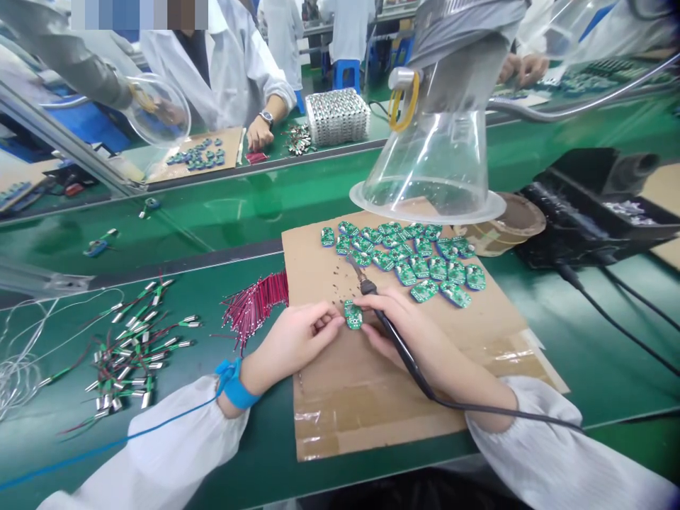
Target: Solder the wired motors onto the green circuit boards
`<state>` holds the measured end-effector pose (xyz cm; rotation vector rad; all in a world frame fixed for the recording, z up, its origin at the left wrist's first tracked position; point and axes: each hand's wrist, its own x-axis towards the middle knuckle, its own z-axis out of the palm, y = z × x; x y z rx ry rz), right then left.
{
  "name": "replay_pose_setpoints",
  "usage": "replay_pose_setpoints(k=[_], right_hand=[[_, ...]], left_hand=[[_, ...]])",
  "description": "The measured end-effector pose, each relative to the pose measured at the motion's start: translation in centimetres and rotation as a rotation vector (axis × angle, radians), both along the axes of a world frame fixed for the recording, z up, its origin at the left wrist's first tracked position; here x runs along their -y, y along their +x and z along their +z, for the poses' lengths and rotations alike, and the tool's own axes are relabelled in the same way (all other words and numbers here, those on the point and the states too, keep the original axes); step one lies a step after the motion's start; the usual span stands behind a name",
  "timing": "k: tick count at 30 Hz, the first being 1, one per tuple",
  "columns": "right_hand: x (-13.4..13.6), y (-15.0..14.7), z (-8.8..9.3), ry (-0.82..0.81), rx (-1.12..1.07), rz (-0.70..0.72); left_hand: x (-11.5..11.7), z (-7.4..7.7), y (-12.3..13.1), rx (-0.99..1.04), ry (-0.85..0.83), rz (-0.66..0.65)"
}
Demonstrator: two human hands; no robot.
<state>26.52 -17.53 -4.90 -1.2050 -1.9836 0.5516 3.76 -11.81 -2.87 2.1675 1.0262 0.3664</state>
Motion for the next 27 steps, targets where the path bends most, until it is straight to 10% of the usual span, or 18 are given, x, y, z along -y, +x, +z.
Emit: replay_pose_setpoints(k=[19,27], right_hand=[[0.4,0.8,0.0,0.001,-0.049,-0.007],[1.5,1.2,1.5,-0.076,-0.457,-0.174]], left_hand=[[-0.2,-0.4,-1.1,0.106,0.100,-0.080],[0.7,-0.6,-0.5,0.114,0.040,-0.013]])
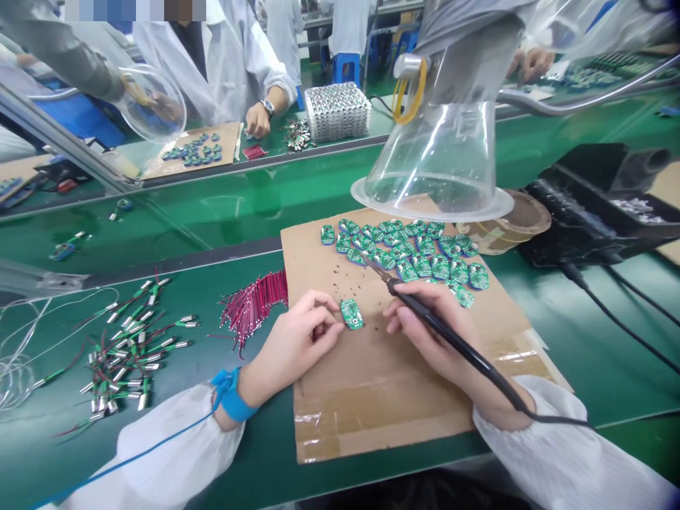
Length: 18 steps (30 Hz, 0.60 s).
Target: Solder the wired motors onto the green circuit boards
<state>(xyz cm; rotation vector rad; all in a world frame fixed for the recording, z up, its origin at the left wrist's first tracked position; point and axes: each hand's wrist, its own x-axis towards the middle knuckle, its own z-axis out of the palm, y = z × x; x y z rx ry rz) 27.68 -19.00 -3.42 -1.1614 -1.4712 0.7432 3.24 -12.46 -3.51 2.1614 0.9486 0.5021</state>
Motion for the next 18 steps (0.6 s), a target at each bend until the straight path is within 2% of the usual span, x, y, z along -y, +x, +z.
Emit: replay_pose_setpoints(k=[3,9,18], right_hand=[[0.3,0.2,0.0,-0.007,-0.127,-0.022],[0.5,0.9,-0.3,0.023,-0.181,-0.206],[0.9,1.5,-0.9,-0.039,-0.083,-0.115]], left_hand=[[0.2,0.1,0.2,-0.006,-0.007,0.024],[0.4,0.2,0.4,-0.009,-0.018,0.029],[0.3,0.2,0.4,-0.016,-0.013,0.010]])
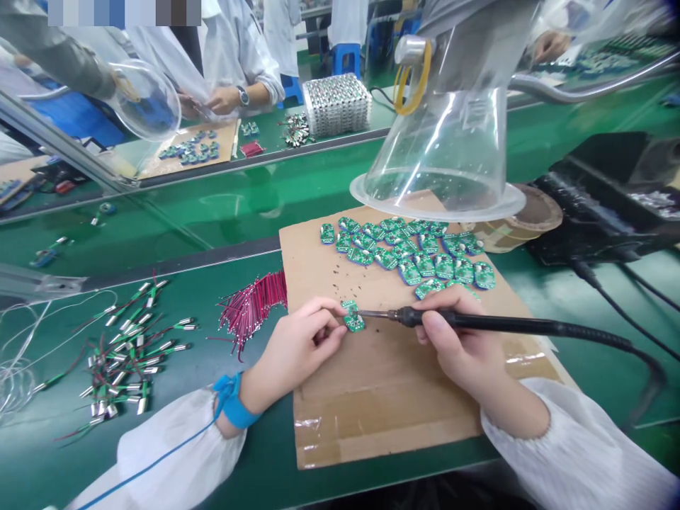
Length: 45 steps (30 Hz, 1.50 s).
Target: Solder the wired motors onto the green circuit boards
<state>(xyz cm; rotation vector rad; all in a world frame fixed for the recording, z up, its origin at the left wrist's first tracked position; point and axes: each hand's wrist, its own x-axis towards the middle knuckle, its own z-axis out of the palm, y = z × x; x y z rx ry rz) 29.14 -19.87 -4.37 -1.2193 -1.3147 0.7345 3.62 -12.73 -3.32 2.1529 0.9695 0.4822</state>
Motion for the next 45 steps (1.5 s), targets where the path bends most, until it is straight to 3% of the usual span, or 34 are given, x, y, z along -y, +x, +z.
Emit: replay_pose_setpoints(k=[45], right_hand=[[-0.5,-0.4,1.6,-0.005,0.138,0.108]], left_hand=[[-0.2,0.2,0.3,-0.023,0.018,0.025]])
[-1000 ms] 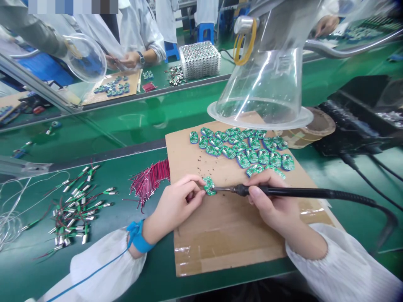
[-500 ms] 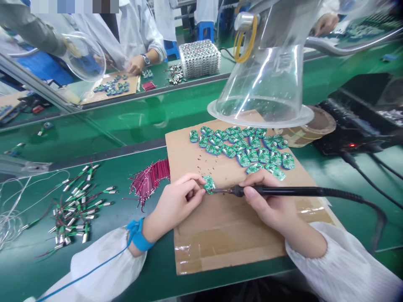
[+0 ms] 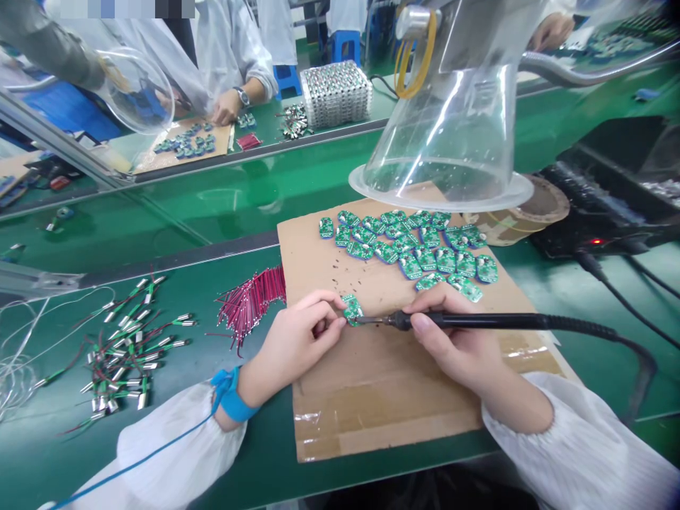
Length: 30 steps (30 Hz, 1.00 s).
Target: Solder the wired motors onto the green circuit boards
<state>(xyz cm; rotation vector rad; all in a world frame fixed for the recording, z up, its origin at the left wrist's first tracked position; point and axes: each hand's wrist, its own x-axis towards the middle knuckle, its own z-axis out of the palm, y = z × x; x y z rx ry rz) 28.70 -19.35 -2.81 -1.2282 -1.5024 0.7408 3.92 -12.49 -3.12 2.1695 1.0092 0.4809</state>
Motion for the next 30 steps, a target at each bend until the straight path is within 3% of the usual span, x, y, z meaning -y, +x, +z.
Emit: replay_pose_setpoints(k=[30], right_hand=[[0.13,0.36,-0.28,-0.003,0.029,-0.010]], left_hand=[[-0.26,0.18,-0.13,0.011,-0.036,-0.041]])
